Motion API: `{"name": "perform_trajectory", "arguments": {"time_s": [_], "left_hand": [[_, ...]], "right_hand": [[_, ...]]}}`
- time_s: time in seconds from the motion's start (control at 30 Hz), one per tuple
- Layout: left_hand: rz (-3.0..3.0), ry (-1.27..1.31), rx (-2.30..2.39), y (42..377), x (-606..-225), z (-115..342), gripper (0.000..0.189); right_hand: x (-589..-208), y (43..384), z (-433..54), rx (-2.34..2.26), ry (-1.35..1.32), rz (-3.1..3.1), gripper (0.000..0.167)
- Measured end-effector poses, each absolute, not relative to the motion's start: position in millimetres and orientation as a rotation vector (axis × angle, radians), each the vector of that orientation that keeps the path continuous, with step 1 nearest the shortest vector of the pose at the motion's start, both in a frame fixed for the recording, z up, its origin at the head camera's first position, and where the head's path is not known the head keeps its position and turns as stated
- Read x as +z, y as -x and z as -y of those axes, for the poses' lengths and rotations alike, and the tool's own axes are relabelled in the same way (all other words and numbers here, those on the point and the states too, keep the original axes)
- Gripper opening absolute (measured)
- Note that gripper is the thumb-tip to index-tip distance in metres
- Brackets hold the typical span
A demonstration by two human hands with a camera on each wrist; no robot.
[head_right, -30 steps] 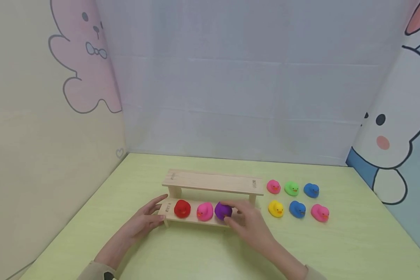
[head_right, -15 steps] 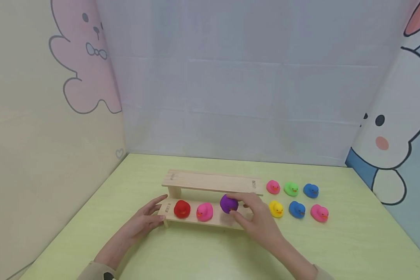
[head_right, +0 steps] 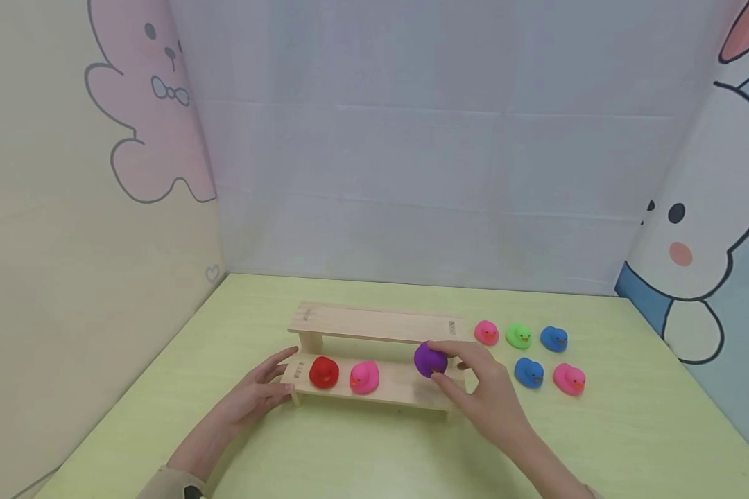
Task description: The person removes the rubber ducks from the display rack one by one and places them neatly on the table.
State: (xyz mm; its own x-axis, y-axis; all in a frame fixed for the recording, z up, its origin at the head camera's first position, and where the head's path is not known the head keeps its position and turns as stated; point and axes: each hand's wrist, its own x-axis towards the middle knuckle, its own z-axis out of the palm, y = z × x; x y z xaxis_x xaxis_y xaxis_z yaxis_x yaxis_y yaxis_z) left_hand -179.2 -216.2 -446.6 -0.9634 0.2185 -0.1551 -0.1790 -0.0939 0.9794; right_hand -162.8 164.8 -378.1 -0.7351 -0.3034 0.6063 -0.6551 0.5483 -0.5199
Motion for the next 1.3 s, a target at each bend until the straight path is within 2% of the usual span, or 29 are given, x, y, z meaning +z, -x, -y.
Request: {"name": "perform_trajectory", "arguments": {"time_s": [0.6, 1.3], "left_hand": [[-1.91, -0.029, 2.149, 179, -447, 216, 0.069], [-1.892, -0.027, 2.158, 180, -447, 216, 0.071]], "right_hand": [[-366, 154, -202, 0.989, -0.465, 2.37, 0.048], [-373, 148, -224, 0.964, -0.401, 2.422, 0.045]]}}
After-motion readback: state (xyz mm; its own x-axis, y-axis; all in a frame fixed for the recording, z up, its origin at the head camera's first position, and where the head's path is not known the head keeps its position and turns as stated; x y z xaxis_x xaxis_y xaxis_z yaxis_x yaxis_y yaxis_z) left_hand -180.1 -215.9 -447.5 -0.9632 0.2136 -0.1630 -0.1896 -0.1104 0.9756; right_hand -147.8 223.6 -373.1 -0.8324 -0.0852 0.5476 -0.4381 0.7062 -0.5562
